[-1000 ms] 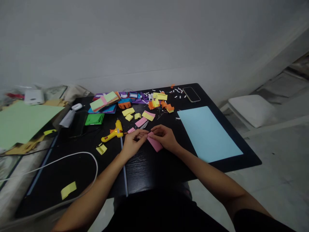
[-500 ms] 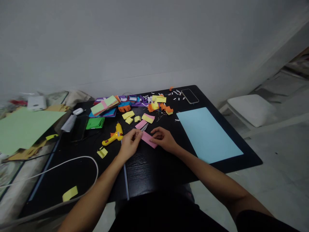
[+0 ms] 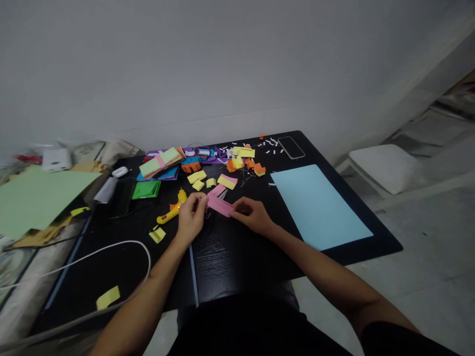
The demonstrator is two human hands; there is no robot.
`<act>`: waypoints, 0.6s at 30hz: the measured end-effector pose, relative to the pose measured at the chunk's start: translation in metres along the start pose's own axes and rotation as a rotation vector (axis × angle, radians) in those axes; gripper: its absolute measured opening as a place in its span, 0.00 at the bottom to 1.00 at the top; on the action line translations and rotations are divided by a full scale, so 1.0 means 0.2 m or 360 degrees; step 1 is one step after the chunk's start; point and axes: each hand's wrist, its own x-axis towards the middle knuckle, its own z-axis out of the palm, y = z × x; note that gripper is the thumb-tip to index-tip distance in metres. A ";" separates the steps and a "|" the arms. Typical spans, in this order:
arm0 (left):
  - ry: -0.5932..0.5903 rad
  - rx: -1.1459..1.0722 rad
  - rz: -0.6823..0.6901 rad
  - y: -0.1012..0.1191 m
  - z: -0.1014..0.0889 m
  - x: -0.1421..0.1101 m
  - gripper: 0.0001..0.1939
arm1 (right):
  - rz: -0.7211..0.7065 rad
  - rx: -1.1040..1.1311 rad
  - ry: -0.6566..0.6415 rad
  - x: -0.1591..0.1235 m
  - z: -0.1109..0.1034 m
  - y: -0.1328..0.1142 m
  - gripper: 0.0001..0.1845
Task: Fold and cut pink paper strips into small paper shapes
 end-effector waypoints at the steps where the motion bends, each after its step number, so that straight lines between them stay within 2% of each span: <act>1: 0.0010 0.0011 0.0011 0.00 0.00 0.00 0.13 | 0.0003 0.0014 0.0010 0.00 0.00 0.00 0.13; 7: 0.0062 0.0047 0.0027 0.00 0.00 0.00 0.12 | 0.0071 0.0155 0.0112 0.02 -0.01 -0.01 0.15; 11: 0.0045 0.0017 -0.0005 0.01 0.00 0.00 0.12 | 0.0136 0.0343 0.0185 0.03 -0.01 -0.02 0.22; 18: 0.0058 0.0053 -0.0020 0.02 0.01 0.00 0.12 | 0.0161 0.0342 0.0168 0.04 -0.03 0.01 0.25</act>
